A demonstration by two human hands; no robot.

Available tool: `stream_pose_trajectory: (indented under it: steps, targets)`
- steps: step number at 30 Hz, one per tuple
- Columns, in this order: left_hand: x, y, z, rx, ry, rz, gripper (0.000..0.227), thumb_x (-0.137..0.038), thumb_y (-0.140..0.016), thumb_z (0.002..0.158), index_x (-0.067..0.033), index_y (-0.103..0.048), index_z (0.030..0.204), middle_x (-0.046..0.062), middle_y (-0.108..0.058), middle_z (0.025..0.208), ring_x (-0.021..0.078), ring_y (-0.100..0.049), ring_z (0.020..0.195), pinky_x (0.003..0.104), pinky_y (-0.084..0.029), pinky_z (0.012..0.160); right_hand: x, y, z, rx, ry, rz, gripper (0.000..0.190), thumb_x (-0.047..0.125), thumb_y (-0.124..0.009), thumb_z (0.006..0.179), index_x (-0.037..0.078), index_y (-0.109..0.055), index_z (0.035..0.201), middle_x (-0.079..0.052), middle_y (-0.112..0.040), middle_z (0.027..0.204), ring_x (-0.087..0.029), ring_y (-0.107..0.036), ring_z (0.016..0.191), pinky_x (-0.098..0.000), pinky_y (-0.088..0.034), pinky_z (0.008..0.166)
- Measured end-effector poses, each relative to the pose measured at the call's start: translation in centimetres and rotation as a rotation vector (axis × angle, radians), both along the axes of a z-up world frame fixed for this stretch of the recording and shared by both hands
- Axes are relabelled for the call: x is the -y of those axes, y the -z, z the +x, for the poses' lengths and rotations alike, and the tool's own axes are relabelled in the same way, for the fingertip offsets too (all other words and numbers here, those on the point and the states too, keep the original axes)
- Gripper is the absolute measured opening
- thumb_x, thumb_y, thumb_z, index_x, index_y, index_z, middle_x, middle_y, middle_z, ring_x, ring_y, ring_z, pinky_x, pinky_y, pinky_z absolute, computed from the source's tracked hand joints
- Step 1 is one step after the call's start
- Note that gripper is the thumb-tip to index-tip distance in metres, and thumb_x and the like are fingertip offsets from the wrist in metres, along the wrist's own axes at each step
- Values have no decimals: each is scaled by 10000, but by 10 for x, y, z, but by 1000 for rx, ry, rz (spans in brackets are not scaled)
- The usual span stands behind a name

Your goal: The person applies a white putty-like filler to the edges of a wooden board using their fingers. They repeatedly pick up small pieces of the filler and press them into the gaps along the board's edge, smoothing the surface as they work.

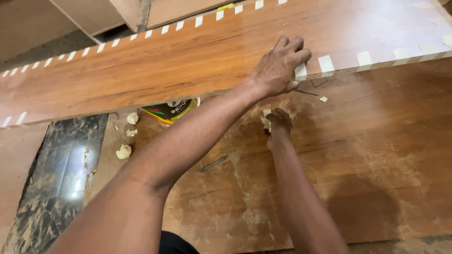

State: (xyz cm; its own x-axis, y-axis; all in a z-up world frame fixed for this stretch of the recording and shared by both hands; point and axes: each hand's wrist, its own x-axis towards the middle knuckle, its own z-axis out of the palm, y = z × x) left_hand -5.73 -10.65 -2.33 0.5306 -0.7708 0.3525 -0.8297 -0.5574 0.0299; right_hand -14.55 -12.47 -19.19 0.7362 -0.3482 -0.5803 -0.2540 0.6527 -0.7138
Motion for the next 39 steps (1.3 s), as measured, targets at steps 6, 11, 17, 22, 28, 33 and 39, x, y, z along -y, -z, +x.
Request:
stream_pose_trajectory:
  steps: [6, 11, 17, 22, 28, 33, 39]
  targets:
    - [3, 7, 9, 75, 80, -100, 386, -119, -910, 618, -65, -619, 866, 93, -556, 1191, 291, -530, 1111, 362, -627, 928, 10, 18, -28, 52, 67, 68, 199, 13, -655, 858, 65, -750, 1025, -59, -734, 911, -184, -671, 742, -316, -463, 516]
    - [-3, -1, 5, 7, 6, 24, 472, -245, -956, 695, -23, -580, 877, 120, -507, 1243, 286, -539, 1112, 345, -629, 930, 38, -11, -34, 344, 141, 220, 107, 96, -613, 882, 50, -699, 925, -78, -692, 808, -187, -652, 618, -302, -489, 472]
    - [-3, -14, -6, 26, 41, -33, 556, -216, -966, 548, -56, -623, 956, 102, -477, 1254, 309, -524, 1118, 389, -608, 918, 59, -48, -40, 478, 249, 194, 218, 320, -598, 963, 105, -624, 935, -35, -667, 737, -146, -641, 542, -278, -423, 400]
    - [2, -21, -11, 8, 24, -6, 441, -140, -910, 563, -75, -572, 840, 79, -483, 1204, 317, -506, 1161, 393, -628, 855, 65, -54, -44, 353, 254, 153, 255, 362, -611, 938, 109, -640, 936, -26, -673, 717, -137, -600, 504, -277, -392, 382]
    - [0, -18, -13, -64, -32, 6, 440, -161, -896, 683, -75, -498, 847, 92, -473, 1203, 264, -531, 1117, 359, -600, 873, 72, -43, -47, 301, 280, 149, 287, 354, -584, 930, 107, -668, 1050, -25, -704, 780, -116, -620, 539, -276, -411, 410]
    - [2, -14, -5, -46, -18, 2, 531, -244, -974, 576, -59, -564, 860, 140, -483, 1151, 293, -507, 1055, 417, -555, 937, 75, -39, -47, 224, 237, 76, 330, 363, -534, 956, 116, -664, 1131, -48, -730, 803, -120, -605, 537, -266, -418, 413]
    - [5, -13, -14, -2, -76, 135, 378, -300, -931, 699, -97, -612, 701, 86, -518, 1162, 244, -525, 1107, 374, -576, 993, 70, -42, -42, 302, 250, 153, 316, 333, -507, 990, 103, -657, 1148, -13, -687, 768, -116, -611, 518, -271, -420, 388]
